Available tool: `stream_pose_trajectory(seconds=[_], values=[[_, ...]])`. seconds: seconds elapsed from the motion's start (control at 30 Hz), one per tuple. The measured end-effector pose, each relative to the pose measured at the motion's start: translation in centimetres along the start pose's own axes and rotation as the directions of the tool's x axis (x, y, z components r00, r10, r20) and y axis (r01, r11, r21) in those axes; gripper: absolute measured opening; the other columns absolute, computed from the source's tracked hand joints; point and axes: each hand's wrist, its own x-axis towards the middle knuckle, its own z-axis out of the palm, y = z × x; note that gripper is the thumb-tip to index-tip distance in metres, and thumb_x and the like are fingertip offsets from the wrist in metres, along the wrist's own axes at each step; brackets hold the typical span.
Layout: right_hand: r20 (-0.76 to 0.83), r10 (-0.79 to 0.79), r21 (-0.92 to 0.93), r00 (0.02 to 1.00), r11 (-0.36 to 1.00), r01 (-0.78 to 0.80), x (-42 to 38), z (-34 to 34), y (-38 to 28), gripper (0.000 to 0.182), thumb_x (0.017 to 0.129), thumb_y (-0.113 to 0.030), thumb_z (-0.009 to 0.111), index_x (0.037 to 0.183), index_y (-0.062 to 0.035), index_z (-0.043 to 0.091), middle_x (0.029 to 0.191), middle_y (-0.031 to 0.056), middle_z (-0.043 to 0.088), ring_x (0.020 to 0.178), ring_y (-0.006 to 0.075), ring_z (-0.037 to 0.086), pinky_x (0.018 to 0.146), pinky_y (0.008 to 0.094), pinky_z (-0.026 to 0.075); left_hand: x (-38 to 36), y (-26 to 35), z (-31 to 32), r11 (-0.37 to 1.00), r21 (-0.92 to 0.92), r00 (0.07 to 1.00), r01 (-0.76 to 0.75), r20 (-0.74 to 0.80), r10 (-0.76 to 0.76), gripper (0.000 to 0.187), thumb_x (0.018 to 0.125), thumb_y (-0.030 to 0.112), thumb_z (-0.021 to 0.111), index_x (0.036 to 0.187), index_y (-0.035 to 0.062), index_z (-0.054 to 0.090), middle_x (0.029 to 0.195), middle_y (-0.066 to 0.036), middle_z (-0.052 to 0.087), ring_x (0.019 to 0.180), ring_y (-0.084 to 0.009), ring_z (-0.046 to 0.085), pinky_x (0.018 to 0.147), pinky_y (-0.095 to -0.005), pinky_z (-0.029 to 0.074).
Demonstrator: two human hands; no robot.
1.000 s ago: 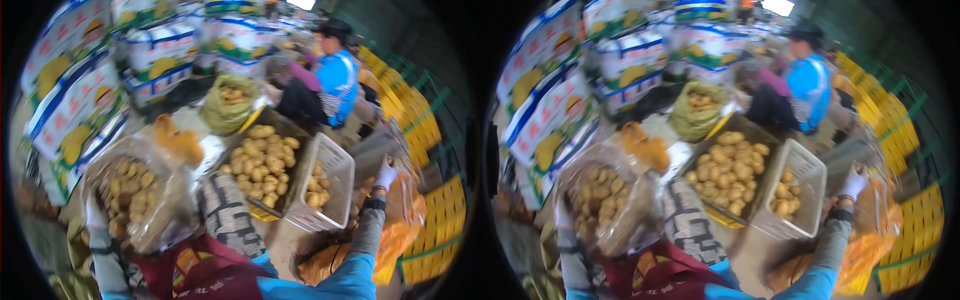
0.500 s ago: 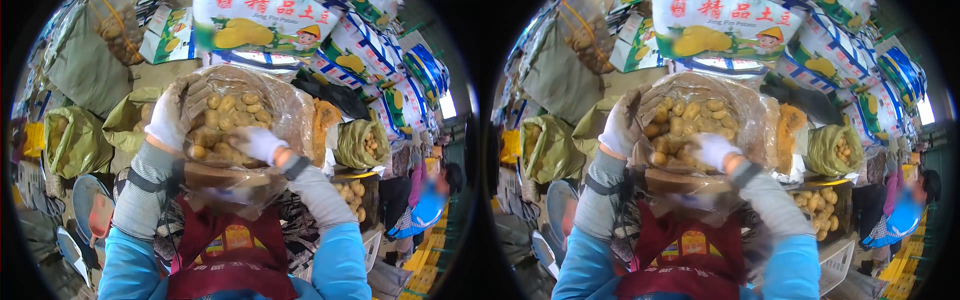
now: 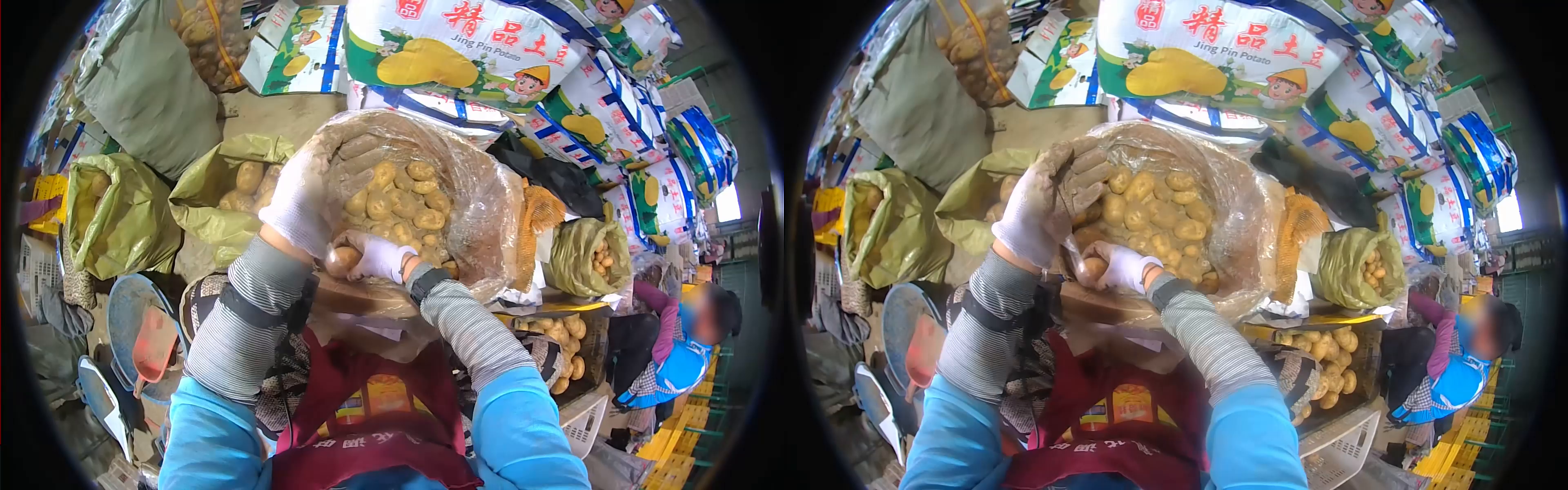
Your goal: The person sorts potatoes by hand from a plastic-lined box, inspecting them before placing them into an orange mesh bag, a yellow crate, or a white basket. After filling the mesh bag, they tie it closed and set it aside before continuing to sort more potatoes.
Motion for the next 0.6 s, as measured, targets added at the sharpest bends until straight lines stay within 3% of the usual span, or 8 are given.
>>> stream_pose_trajectory(seconds=[0.17,0.23,0.3,0.37,0.4,0.5,0.57,0.6], values=[[-0.067,0.049,-0.009,0.997,0.999,-0.05,-3.9,0.7,-1.7,0.066,0.07,-0.011,0.082,0.129,-0.0064,0.05,0.119,0.0101,0.062,0.11,0.023,0.059,0.097,0.032,0.045,0.6,-2.4,-0.6,0.984,0.138,0.987,-0.11,0.128,0.092,0.039,0.105,0.025,0.043,0.134,-0.0003,0.05,0.124,-0.013,0.062,0.104,-0.0213,0.066,0.082,-0.0286,0.058],[-0.11,0.009,0.02,0.994,1.0,-0.006,-4.3,1.9,-2.0,0.064,0.072,-0.011,0.081,0.127,-0.0053,0.05,0.119,0.0104,0.061,0.108,0.0222,0.058,0.096,0.0315,0.045,1.2,-3.5,-0.6,0.999,0.043,0.995,-0.033,0.091,0.029,0.038,0.105,0.026,0.043,0.132,-0.0002,0.051,0.122,-0.013,0.063,0.102,-0.0215,0.067,0.081,-0.029,0.059],[-0.091,-0.114,0.229,0.989,0.964,0.132,-4.8,2.4,-1.1,0.059,0.075,-0.01,0.077,0.128,-0.0071,0.051,0.117,0.008,0.062,0.103,0.02,0.058,0.093,0.0312,0.046,1.1,-3.8,-0.2,1.0,0.025,0.998,0.017,0.066,-0.019,0.038,0.105,0.026,0.043,0.131,0.0001,0.052,0.119,-0.013,0.065,0.1,-0.0213,0.068,0.08,-0.0288,0.059],[-0.056,-0.187,0.481,0.981,0.856,0.19,-7.5,1.1,-0.4,0.056,0.078,-0.012,0.075,0.128,-0.008,0.052,0.115,0.007,0.062,0.1,0.0176,0.059,0.088,0.0299,0.049,0.8,-4.0,0.3,0.995,0.085,0.997,0.047,0.062,-0.052,0.037,0.105,0.027,0.043,0.129,0.0008,0.054,0.114,-0.012,0.067,0.097,-0.0205,0.068,0.079,-0.0281,0.058],[-0.043,-0.082,0.665,0.996,0.741,0.089,-10.0,0.3,-1.5,0.058,0.081,-0.013,0.071,0.135,-0.0099,0.048,0.119,0.0076,0.062,0.099,0.017,0.062,0.076,0.0273,0.051,0.8,-4.1,0.4,0.991,0.102,0.995,0.085,0.04,-0.09,0.037,0.105,0.028,0.044,0.128,0.0011,0.055,0.111,-0.011,0.067,0.096,-0.0202,0.068,0.078,-0.0279,0.058],[-0.021,0.017,0.948,1.0,0.317,0.014,-15.6,-3.2,-0.8,0.056,0.085,-0.011,0.069,0.137,-0.0086,0.049,0.125,0.0072,0.061,0.103,0.018,0.062,0.076,0.0309,0.053,0.7,-4.8,0.7,0.961,0.144,0.962,0.234,0.106,-0.25,0.038,0.105,0.03,0.044,0.126,0.0018,0.057,0.104,-0.01,0.07,0.092,-0.0195,0.069,0.074,-0.0276,0.058],[-0.176,-0.012,0.936,0.984,0.309,0.171,-19.3,-5.1,-1.8,0.061,0.086,-0.011,0.069,0.142,-0.0128,0.045,0.127,0.0098,0.061,0.103,0.0203,0.066,0.07,0.0284,0.053,-0.2,-4.9,1.4,0.915,0.207,0.87,0.346,0.294,-0.396,0.038,0.104,0.031,0.044,0.126,0.0022,0.058,0.102,-0.01,0.071,0.089,-0.0189,0.07,0.07,-0.0276,0.057],[-0.248,-0.021,0.913,0.969,0.331,0.24,-20.7,-5.8,-2.4,0.063,0.086,-0.01,0.069,0.143,-0.0135,0.044,0.128,0.0103,0.06,0.103,0.0221,0.066,0.07,0.0283,0.054,-1.1,-5.4,3.5,0.867,0.374,0.916,0.328,0.097,-0.389,0.038,0.105,0.031,0.042,0.125,0.0031,0.059,0.1,-0.009,0.071,0.083,-0.0187,0.07,0.065,-0.0289,0.056]])
